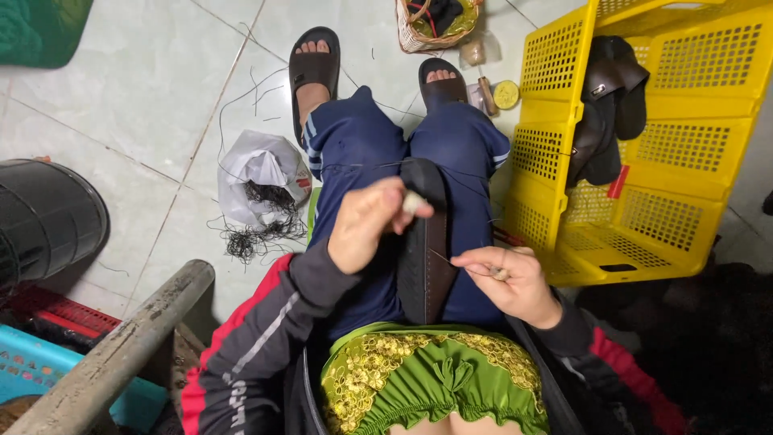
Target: Hand-stitching a rubber sole onto a shoe upper using a needle and thread while sitting on the floor.
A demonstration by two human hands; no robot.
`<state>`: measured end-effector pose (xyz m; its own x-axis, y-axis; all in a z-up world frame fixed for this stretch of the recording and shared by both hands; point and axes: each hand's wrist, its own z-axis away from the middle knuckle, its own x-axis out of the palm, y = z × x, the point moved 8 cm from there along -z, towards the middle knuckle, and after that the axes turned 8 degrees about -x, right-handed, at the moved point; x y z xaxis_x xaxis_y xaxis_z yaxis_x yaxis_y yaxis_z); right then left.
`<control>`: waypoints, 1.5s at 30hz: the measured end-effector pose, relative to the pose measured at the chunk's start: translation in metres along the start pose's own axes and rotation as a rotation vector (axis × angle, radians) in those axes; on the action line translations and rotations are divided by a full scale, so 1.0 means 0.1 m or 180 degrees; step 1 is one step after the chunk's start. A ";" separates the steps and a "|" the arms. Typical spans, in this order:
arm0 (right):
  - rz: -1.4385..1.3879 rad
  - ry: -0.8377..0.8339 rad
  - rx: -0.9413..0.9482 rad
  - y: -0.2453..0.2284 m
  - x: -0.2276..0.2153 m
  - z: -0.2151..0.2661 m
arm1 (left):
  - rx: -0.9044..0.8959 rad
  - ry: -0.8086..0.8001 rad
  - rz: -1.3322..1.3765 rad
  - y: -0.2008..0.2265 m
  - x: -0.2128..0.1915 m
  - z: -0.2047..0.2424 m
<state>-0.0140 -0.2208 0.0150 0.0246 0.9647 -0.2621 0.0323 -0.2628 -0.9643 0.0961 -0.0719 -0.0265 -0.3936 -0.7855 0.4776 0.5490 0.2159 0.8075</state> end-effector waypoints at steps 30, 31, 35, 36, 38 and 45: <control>0.2588 -0.1140 -0.1043 -0.13 0.13 -0.14 | 0.1650 -0.0163 -0.2746 0.32 0.27 0.42; 0.2577 -0.1149 -0.1052 -0.17 0.14 -0.16 | 0.1645 -0.0148 -0.2752 0.32 0.27 0.41; 0.2420 -0.1171 -0.0886 -0.20 0.13 -0.21 | 0.1517 -0.0125 -0.2761 0.29 0.24 0.39; 0.2408 -0.1174 -0.0880 -0.20 0.12 -0.22 | 0.1523 -0.0126 -0.2753 0.28 0.24 0.38; 0.2445 -0.1198 -0.0839 -0.30 0.14 -0.26 | 0.1478 -0.0110 -0.2771 0.26 0.23 0.37; 0.2684 -0.1306 -0.1279 0.20 0.36 -0.09 | 0.1578 -0.0092 -0.2674 0.19 0.20 0.32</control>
<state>-0.0036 -0.1913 -0.0132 -0.1474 0.3741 -0.9156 0.4977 -0.7720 -0.3955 0.0749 -0.0650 0.0093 -0.5366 -0.7820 -0.3172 -0.2886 -0.1832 0.9398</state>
